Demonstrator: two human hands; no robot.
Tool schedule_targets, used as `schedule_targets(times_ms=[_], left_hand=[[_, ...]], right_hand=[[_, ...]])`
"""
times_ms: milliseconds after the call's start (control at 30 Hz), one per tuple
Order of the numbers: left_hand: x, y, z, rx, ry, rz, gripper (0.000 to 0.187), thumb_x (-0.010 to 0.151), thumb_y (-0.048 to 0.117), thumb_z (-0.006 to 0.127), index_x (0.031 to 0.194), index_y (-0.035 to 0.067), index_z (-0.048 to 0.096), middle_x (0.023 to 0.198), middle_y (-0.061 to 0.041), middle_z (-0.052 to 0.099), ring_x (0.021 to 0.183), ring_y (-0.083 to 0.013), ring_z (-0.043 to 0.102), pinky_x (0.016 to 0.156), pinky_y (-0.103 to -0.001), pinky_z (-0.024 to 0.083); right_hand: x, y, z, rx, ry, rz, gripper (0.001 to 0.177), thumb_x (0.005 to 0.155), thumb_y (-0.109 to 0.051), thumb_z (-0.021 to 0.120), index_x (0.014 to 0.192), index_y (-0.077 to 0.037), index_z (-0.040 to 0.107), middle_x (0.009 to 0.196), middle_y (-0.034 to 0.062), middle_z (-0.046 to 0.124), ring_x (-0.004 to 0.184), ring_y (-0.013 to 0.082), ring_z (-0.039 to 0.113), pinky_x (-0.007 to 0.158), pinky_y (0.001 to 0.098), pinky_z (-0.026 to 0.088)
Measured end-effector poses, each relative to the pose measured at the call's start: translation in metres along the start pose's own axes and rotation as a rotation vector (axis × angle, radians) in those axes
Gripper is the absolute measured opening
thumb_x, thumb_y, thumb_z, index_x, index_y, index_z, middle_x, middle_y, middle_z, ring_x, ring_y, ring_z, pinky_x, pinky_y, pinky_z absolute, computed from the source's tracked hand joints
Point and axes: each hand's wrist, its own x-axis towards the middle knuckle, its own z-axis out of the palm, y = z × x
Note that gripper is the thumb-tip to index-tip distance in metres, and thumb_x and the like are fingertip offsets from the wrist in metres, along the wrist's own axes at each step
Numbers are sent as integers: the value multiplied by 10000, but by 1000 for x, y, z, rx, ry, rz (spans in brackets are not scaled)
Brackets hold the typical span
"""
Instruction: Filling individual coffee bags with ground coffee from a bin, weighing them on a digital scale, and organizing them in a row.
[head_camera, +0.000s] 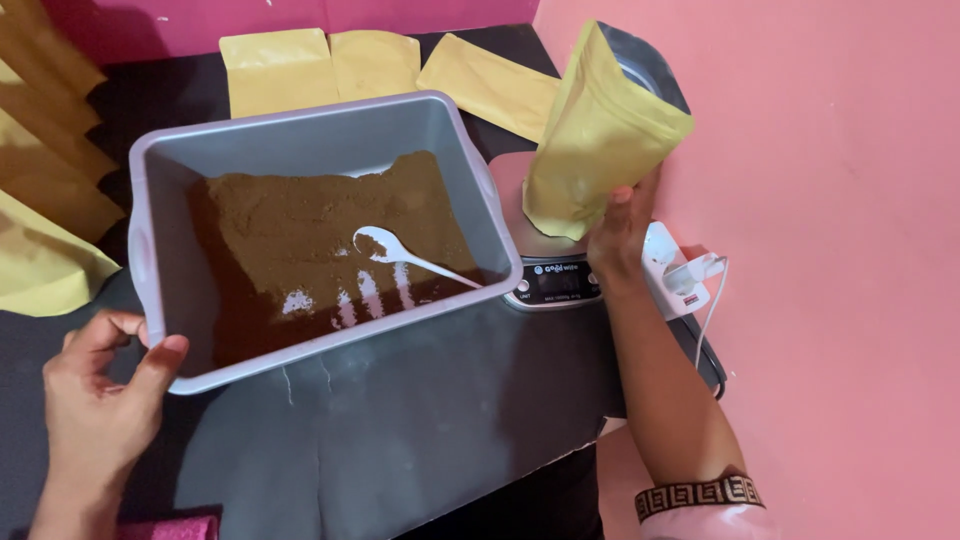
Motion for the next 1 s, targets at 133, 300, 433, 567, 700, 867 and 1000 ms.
schedule_targets(times_ms=[133,300,433,567,700,867,1000], left_hand=[[-1,-1,0,8,0,-2,177,1019,257,735,986,134,612,999,10,633,969,-201,482,966,-342,335],[1,-6,1,3,1,24,191,1011,275,731,966,134,610,970,25,628,957,-195,487,980,-350,336],[2,-6,2,-7,4,41,185,1019,257,732,976,105,636,987,7,631,980,-194,514,981,-347,348],[6,-7,3,-53,-11,52,202,1010,262,716,943,103,612,948,-2,616,969,-191,493,930,-340,355],[11,0,1,-69,-33,154,266,1011,280,700,838,119,578,863,10,610,863,-166,522,924,-349,339],[15,4,5,-79,-9,197,284,984,255,701,808,145,507,774,23,529,773,-177,468,853,-350,332],[25,-5,10,-263,57,308,236,870,137,829,771,110,616,702,-101,623,714,-347,596,787,-421,455]], right_hand=[[-1,3,-2,-13,9,-5,830,1049,-711,503,1565,-88,313,1548,111,443,1464,252,446,1217,424,417],[4,-8,2,-51,-2,-8,846,1017,-757,497,1508,-80,366,1462,111,488,1398,246,485,1172,423,438],[1,4,-4,-86,-1,-8,823,1023,-746,483,1492,-78,379,1454,118,481,1403,255,472,1177,427,422],[-6,23,-9,-85,-6,133,851,959,-707,579,1466,-64,348,1412,142,528,1324,264,545,1106,412,489],[-1,3,0,-143,29,226,825,787,-362,883,1398,-76,408,1351,121,588,1261,248,605,1057,382,537],[9,-25,14,-325,73,362,832,596,-412,967,1248,-71,578,1206,76,693,1157,193,671,934,341,595],[-1,15,0,-370,48,242,864,697,-303,1040,1348,-45,534,1181,162,662,1112,291,667,1043,513,474]])
